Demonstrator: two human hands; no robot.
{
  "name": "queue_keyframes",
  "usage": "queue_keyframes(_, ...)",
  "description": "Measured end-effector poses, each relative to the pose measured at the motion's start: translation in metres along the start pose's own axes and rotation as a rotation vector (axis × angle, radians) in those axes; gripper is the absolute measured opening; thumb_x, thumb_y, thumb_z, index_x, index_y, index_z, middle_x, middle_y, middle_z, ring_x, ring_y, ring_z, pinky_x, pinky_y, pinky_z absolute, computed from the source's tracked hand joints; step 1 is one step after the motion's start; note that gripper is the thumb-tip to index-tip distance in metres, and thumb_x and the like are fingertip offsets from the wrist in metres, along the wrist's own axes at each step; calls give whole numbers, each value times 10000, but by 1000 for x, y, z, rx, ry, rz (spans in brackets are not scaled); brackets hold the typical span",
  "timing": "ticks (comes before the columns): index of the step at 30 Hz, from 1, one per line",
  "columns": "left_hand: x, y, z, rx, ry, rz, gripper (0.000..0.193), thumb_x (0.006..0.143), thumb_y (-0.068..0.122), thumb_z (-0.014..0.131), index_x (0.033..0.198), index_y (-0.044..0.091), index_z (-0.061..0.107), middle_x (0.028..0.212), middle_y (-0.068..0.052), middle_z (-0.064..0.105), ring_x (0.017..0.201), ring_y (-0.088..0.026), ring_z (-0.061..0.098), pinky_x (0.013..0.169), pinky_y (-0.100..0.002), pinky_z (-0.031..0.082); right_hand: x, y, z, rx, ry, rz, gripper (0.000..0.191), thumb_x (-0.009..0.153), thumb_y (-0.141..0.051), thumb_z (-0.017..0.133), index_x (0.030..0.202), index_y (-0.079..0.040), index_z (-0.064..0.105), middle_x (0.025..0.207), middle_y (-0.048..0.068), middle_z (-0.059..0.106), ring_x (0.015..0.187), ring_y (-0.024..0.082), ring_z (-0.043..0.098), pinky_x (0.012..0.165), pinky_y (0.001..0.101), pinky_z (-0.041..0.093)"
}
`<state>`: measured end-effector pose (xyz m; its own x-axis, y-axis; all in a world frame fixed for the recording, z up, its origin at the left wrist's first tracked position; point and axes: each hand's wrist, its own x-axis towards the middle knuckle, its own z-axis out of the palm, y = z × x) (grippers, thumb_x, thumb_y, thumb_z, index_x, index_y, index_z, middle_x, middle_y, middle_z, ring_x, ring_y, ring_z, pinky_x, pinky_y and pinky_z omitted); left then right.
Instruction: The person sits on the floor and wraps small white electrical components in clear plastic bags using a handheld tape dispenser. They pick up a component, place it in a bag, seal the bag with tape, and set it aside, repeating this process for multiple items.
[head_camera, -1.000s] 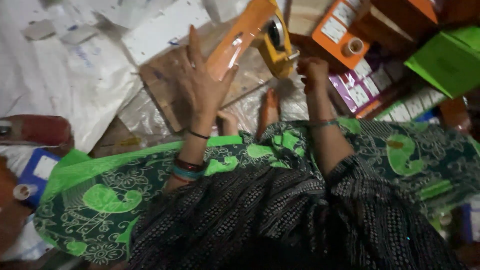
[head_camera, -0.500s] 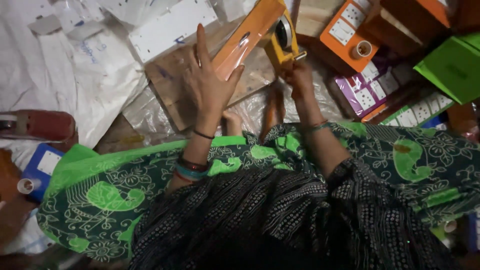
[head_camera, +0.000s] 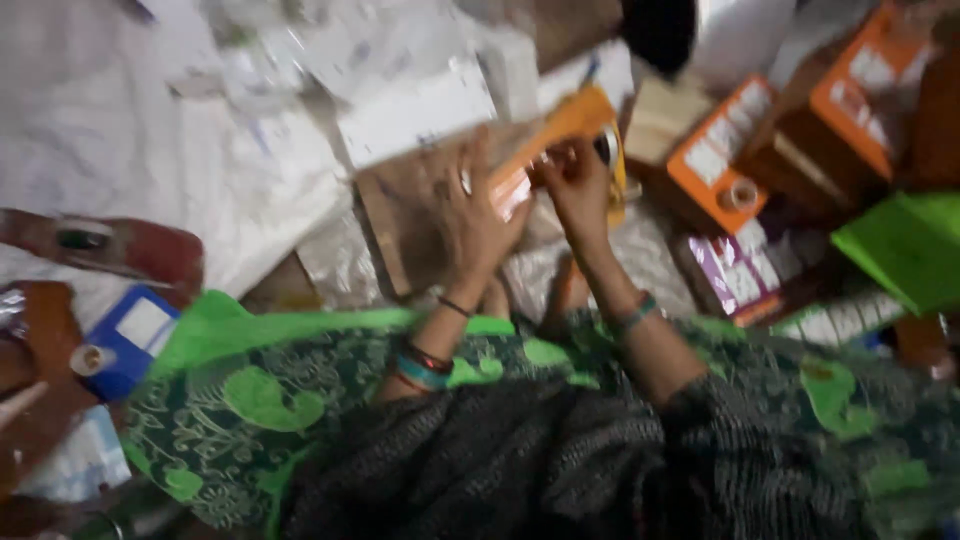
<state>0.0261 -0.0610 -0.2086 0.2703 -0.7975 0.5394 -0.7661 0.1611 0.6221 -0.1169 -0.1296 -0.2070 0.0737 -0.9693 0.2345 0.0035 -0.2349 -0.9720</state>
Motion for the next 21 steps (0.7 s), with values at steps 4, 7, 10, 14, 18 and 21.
queue_keyframes(4, 3, 4, -9, 53, -44, 99, 588, 879, 366, 785, 1414, 259, 568, 1443, -184, 518, 1316, -424, 514, 1107, -629, 392, 12, 1, 1, -432, -8, 29, 199, 874, -33, 732, 983, -3, 568, 748, 91, 699, 621, 150, 688, 568, 293, 545)
queue_keyframes(7, 2, 4, -13, 152, -96, 190, 420, 929, 376, 707, 1345, 335, 664, 1456, -161, 510, 1338, -426, 490, 1107, -687, 347, 8, -2, -5, -473, -56, 62, 213, 888, -41, 705, 1004, -6, 530, 766, 74, 705, 624, 143, 695, 572, 289, 543)
queue_keyframes(10, 1, 3, -12, 163, -113, 192, 341, 956, 402, 665, 1292, 358, 695, 1461, -121, 517, 1356, -428, 473, 1116, -721, 315, -2, -2, -18, -374, -138, 55, 244, 877, -21, 680, 1071, -32, 532, 819, 58, 660, 694, 138, 674, 608, 285, 532)
queue_keyframes(14, -1, 7, -9, 201, -116, 207, 356, 962, 401, 647, 1308, 334, 699, 1473, -104, 508, 1354, -443, 464, 1145, -744, 283, -12, 12, -31, -59, -168, 110, 224, 918, -36, 681, 1013, -41, 479, 842, 38, 608, 783, 137, 698, 683, 259, 551)
queue_keyframes(18, 6, 11, -17, 159, -197, 161, 357, 973, 371, 639, 1324, 338, 691, 1485, -76, 530, 1340, -416, 475, 1106, -712, 290, -16, 33, -29, -106, -62, 221, 245, 910, -101, 741, 1035, -65, 533, 803, 49, 621, 674, 128, 629, 534, 250, 430)
queue_keyframes(21, 14, 14, -25, 156, -207, 176, 397, 968, 346, 642, 1364, 341, 668, 1484, -34, 560, 1300, -355, 518, 1163, -699, 295, -18, 45, -22, -25, -46, 317, 255, 937, -151, 762, 1101, -74, 583, 797, 49, 585, 617, 126, 571, 524, 244, 429)
